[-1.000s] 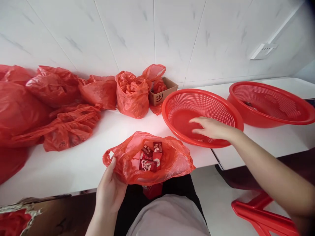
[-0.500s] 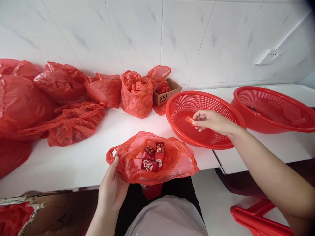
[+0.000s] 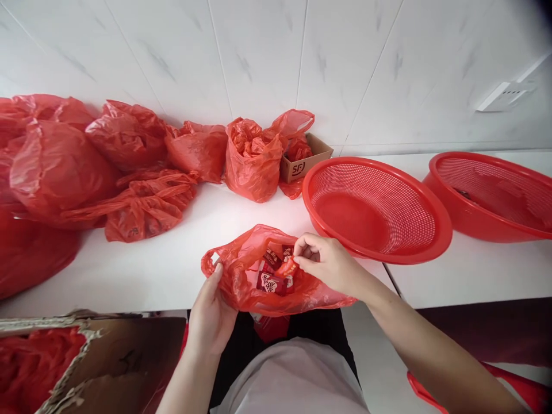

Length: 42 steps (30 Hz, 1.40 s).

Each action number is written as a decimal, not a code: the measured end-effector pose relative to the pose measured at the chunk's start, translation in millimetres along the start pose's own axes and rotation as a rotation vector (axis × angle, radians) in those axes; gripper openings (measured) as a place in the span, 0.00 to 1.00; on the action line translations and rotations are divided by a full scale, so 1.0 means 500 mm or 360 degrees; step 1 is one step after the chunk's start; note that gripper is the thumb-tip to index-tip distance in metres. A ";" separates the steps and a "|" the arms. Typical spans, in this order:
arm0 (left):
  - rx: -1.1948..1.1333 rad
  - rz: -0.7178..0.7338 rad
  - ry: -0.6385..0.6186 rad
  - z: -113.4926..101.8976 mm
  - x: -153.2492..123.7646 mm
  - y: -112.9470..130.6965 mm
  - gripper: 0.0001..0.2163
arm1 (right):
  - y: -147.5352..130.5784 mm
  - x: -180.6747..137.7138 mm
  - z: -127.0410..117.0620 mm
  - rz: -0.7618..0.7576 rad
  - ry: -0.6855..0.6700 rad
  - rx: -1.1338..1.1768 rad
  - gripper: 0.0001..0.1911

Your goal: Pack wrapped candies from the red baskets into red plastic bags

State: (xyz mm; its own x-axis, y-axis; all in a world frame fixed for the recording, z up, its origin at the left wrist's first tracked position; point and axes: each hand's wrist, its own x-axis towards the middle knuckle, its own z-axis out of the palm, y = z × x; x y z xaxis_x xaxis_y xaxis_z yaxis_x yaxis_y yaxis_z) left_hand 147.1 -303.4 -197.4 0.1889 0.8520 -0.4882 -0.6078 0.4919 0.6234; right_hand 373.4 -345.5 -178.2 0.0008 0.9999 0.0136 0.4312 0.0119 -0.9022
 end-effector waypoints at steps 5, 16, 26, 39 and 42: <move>-0.0011 0.0029 -0.0024 -0.007 0.002 -0.001 0.13 | 0.016 -0.007 0.023 -0.0139 0.0104 -0.0130 0.05; 0.0710 0.0602 0.0088 -0.068 0.017 0.017 0.18 | 0.030 -0.147 -0.038 -0.0092 0.0485 -0.0780 0.11; 0.1030 0.1091 0.0124 -0.080 0.019 0.093 0.08 | -0.007 -0.165 -0.084 0.0072 0.0636 -0.0143 0.11; 0.0428 0.1113 -0.0466 0.079 -0.044 0.244 0.09 | -0.192 -0.002 -0.155 -0.0782 0.0630 0.0111 0.08; 0.0356 0.1052 -0.0419 0.078 -0.050 0.249 0.12 | -0.219 0.000 -0.165 -0.0750 0.0529 -0.0061 0.08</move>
State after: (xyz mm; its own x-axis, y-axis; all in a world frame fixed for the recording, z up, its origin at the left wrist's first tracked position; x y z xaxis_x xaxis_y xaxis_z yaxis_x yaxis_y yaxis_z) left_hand 96.5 -256.6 -83.6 0.0339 0.9837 0.1767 -0.4923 -0.1374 0.8595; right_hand 400.6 -347.5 -43.6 0.0813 0.8307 0.5507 0.4860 0.4494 -0.7496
